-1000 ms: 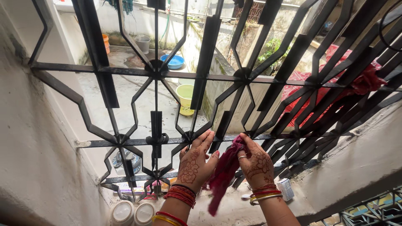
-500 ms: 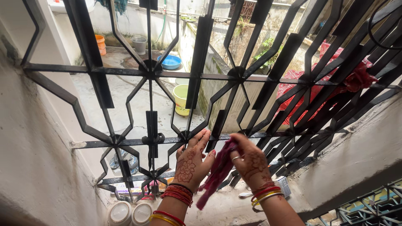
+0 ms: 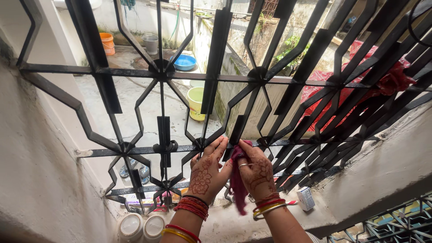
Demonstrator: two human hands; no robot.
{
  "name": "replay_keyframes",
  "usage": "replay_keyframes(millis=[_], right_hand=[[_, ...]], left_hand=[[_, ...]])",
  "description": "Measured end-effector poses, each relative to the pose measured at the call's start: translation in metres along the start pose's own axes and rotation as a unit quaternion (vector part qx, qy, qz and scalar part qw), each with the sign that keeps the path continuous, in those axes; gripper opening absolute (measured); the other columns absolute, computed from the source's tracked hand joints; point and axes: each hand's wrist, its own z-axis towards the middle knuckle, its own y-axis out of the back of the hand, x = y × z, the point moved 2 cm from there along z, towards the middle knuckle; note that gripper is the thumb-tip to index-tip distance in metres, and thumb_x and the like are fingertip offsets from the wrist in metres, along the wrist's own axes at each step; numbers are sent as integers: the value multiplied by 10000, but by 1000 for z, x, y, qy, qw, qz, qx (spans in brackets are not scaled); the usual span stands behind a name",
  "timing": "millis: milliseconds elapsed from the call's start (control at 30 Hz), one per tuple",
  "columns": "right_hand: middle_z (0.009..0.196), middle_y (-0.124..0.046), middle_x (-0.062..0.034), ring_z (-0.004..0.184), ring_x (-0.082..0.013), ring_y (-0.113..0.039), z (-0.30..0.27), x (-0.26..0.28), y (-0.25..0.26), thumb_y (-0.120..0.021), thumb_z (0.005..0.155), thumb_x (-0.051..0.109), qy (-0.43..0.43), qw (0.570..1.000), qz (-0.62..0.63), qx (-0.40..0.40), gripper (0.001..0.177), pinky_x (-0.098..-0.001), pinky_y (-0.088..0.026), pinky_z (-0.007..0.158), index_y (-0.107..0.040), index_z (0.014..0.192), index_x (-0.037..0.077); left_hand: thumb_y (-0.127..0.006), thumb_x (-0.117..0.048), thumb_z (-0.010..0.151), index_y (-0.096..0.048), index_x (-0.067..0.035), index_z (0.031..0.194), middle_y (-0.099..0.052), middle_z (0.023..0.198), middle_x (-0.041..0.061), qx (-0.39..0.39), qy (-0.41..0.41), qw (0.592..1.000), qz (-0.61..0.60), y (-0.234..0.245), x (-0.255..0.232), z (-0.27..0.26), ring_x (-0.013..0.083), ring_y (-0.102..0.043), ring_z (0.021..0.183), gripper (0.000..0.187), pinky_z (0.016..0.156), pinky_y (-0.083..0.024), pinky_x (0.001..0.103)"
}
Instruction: The person wipes a metal window grill using a red cloth, moving the cloth along individual bars and joints.
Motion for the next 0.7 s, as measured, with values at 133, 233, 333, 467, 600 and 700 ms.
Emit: replay_keyframes(millis=[133, 233, 333, 467, 600, 700], right_hand=[[1050, -734, -69, 867, -208, -740, 2, 1, 12, -639, 836, 55, -85, 995, 38, 33, 483, -314, -586, 800, -640, 1303, 176], [1072, -737, -39, 952, -180, -733, -3, 9, 18, -665, 819, 39, -57, 990, 124, -41, 481, -310, -585, 808, -577, 1276, 158], [1104, -721, -37, 971, -180, -729, -8, 25, 20, -699, 857, 67, 46, 991, 96, -83, 369, -310, -596, 817, -643, 1213, 147], [951, -721, -64, 815, -210, -731, 8, 38, 15, -703, 871, 169, 58, 993, -94, -26, 289, -334, -593, 709, -719, 1158, 198], [878, -753, -78, 806, -298, -723, 20, 48, 6, -656, 896, 288, 61, 984, -167, 12, 189, -421, -568, 685, -710, 1045, 185], [817, -750, -105, 839, -329, -727, 26, 54, 10, -616, 930, 361, -4, 970, -231, 81, 200, -471, -557, 754, -703, 1030, 210]], left_hand=[[-615, -341, 873, -477, -231, 1501, -484, 1538, -72, -22, -24, 999, 11, -4, 4, 0, 145, -691, 896, 652, 1136, -275, 476], [-626, -329, 887, -485, -192, 1511, -480, 1544, -11, -68, -85, 994, 22, -4, 6, -1, 156, -680, 1061, 654, 1107, -280, 482], [-591, -338, 895, -455, -222, 1518, -462, 1552, -43, -16, -32, 999, -3, 2, 0, -3, 122, -719, 934, 648, 1150, -269, 470], [-559, -330, 873, -441, -271, 1522, -448, 1563, -90, 41, 15, 999, 1, 11, -8, -2, 135, -725, 926, 663, 1173, -262, 473], [-570, -288, 857, -424, -210, 1528, -425, 1588, -26, 21, -43, 999, 14, 10, -1, -2, 168, -629, 1203, 692, 1133, -260, 534], [-592, -303, 871, -352, -162, 1569, -401, 1582, 58, -18, -83, 995, 60, 3, 4, -3, 251, -533, 1324, 751, 1105, -265, 571]])
